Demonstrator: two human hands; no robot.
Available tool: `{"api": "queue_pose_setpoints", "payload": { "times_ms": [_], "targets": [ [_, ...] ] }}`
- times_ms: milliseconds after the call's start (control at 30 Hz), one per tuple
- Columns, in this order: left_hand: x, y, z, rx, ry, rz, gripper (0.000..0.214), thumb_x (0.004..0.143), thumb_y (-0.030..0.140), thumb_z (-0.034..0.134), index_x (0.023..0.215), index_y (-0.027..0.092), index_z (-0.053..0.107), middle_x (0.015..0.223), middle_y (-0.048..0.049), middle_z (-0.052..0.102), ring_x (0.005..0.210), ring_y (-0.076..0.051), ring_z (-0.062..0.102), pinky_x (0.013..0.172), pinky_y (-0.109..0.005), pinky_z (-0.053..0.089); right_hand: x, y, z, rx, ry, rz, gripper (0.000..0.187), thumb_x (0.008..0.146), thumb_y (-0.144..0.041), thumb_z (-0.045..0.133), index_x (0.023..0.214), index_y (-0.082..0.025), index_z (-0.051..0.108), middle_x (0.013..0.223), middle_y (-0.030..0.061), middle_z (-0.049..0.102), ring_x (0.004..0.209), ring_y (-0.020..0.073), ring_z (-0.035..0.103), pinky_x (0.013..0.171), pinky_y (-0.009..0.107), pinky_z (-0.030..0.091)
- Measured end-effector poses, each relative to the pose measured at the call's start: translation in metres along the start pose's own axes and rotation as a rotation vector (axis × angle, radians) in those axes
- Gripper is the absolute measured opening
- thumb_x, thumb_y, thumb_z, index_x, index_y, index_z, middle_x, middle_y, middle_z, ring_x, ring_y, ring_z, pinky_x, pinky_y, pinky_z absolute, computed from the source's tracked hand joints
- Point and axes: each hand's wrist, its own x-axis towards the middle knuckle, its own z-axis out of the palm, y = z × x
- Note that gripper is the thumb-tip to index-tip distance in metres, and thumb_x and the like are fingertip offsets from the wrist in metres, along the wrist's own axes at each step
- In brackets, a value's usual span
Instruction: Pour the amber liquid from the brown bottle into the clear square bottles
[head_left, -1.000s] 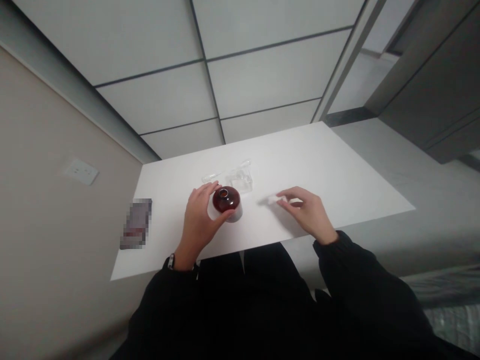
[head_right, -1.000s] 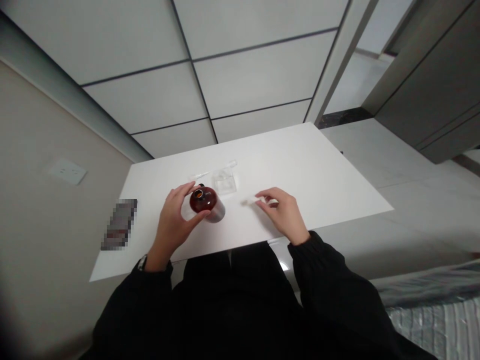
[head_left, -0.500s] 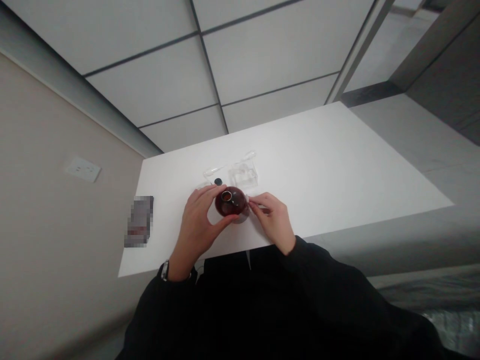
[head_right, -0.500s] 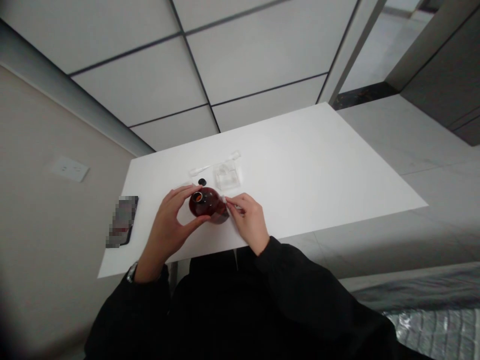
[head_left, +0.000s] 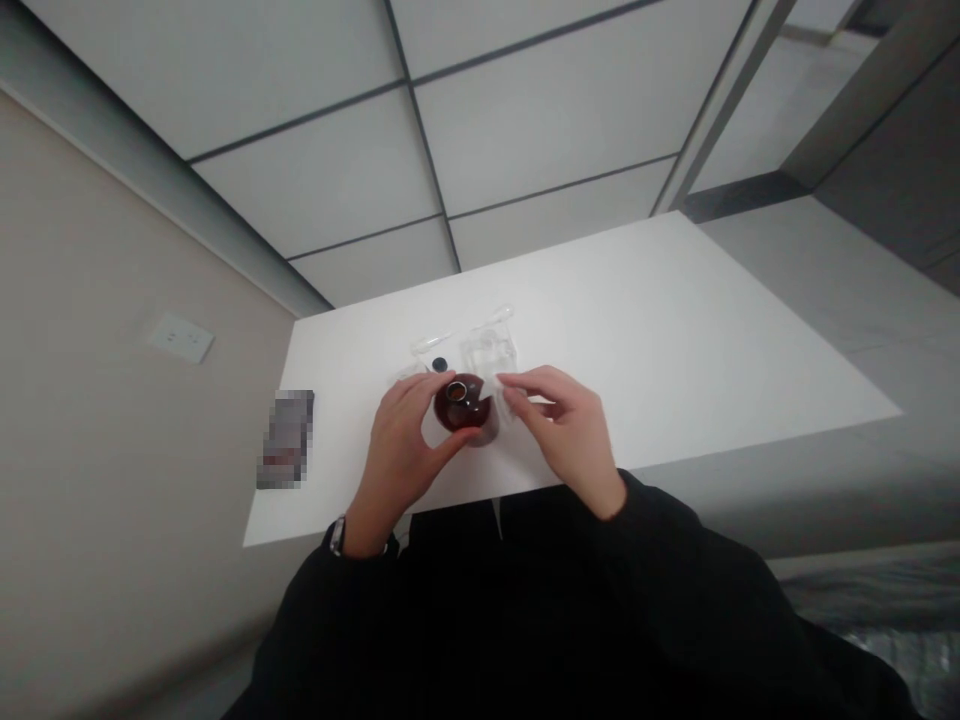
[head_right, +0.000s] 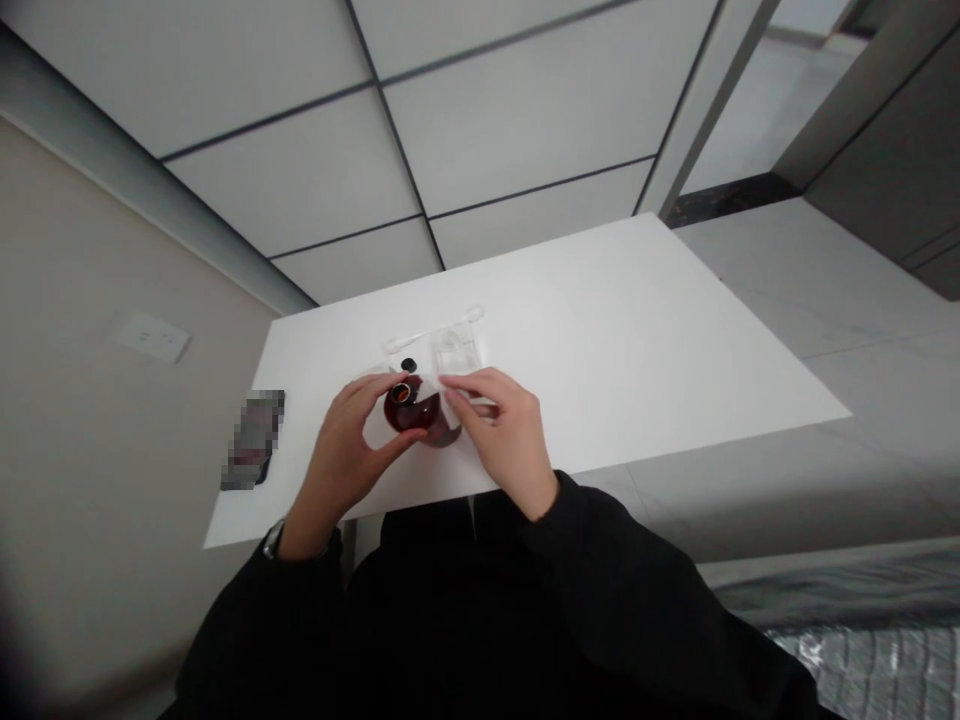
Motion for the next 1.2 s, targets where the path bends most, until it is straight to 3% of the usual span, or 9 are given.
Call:
{"api": "queue_pose_setpoints", "payload": {
  "times_ms": [167,267,333,400,500,633,767,1000,1200],
  "targets": [
    [-0.015,-0.009,-0.011,-0.018,0.05,-0.004,0.082,0.098,0.067,0.065,0.165,0.03,0.036,0.169,-0.0147,0.048,0.158,-0.035,0.044,0.132,-0.063,0.033,0.022,0.042,-0.062,-0.414,0.147,-0.106,0.025,0.101,-0.043,0.063,0.104,-0.027,0.082,0.106,0.0085,0.079,0.095,0.0247,0.075,0.08,0.043,0.068],
    [-0.03,-0.034,-0.014,-0.043,0.198,-0.151,0.063,0.108,0.054,0.055,0.164,0.029,0.038,0.166,-0.0141,0.049,0.156,-0.03,0.046,0.13,-0.056,0.039,0.03,0.077,-0.097,-0.667,0.136,-0.098,0.03,0.101,-0.043,0.059,0.103,-0.025,0.082,0.115,0.0128,0.079,0.108,0.0336,0.074,0.1,0.062,0.061],
    [-0.037,-0.055,-0.008,-0.074,0.181,-0.251,0.069,0.104,0.054,0.062,0.163,0.027,0.038,0.165,-0.0163,0.05,0.153,-0.032,0.051,0.129,-0.057,0.041,0.027,0.083,-0.103,-0.691,0.153,-0.148,0.029,0.101,-0.041,0.058,0.108,-0.025,0.081,0.122,0.0137,0.077,0.118,0.0353,0.071,0.109,0.066,0.055],
    [-0.04,-0.073,0.002,-0.142,0.098,-0.318,0.078,0.099,0.055,0.068,0.164,0.026,0.034,0.167,-0.0179,0.047,0.15,-0.033,0.053,0.127,-0.057,0.043,0.018,0.075,-0.093,-0.615,0.167,-0.21,0.025,0.102,-0.038,0.058,0.112,-0.028,0.079,0.121,0.0117,0.077,0.122,0.0335,0.07,0.113,0.065,0.053],
    [-0.035,-0.091,0.02,-0.221,0.02,-0.341,0.089,0.094,0.05,0.077,0.165,0.025,0.03,0.167,-0.0185,0.047,0.152,-0.033,0.051,0.129,-0.058,0.041,-0.003,0.054,-0.056,-0.392,0.065,-0.21,0.026,0.101,-0.04,0.065,0.124,-0.031,0.073,0.126,0.0095,0.076,0.124,0.0307,0.07,0.112,0.059,0.056],
    [-0.027,-0.099,0.034,-0.265,-0.004,-0.327,0.088,0.09,0.043,0.082,0.162,0.026,0.034,0.156,-0.0156,0.058,0.146,-0.031,0.058,0.126,-0.055,0.045,-0.027,0.047,0.004,-0.192,-0.215,-0.132,0.087,0.086,-0.06,0.082,0.158,-0.032,0.044,0.154,0.014,0.06,0.141,0.0349,0.061,0.115,0.061,0.056],
    [-0.028,-0.098,0.036,-0.259,0.003,-0.304,0.08,0.089,0.045,0.084,0.155,0.027,0.043,0.156,-0.0139,0.058,0.147,-0.031,0.057,0.126,-0.053,0.047,-0.033,0.053,0.041,-0.207,-0.186,-0.12,0.099,0.08,-0.056,0.09,0.161,-0.031,0.038,0.153,0.015,0.061,0.141,0.0351,0.063,0.116,0.059,0.056],
    [-0.032,-0.091,0.036,-0.242,-0.024,-0.288,0.08,0.091,0.046,0.082,0.157,0.03,0.039,0.157,-0.0125,0.058,0.146,-0.031,0.059,0.123,-0.05,0.051,-0.028,0.05,0.052,-0.264,-0.103,-0.073,0.081,0.08,-0.051,0.089,0.148,-0.031,0.051,0.137,0.0116,0.071,0.123,0.0325,0.073,0.101,0.054,0.065],
    [-0.03,-0.088,0.038,-0.214,0.003,-0.242,0.081,0.094,0.047,0.079,0.161,0.032,0.035,0.157,-0.0123,0.056,0.147,-0.03,0.058,0.122,-0.048,0.052,-0.032,0.06,0.041,-0.249,-0.036,-0.019,0.087,0.075,-0.05,0.093,0.146,-0.03,0.047,0.139,0.0132,0.068,0.126,0.0329,0.071,0.103,0.055,0.063]
  ]
}}
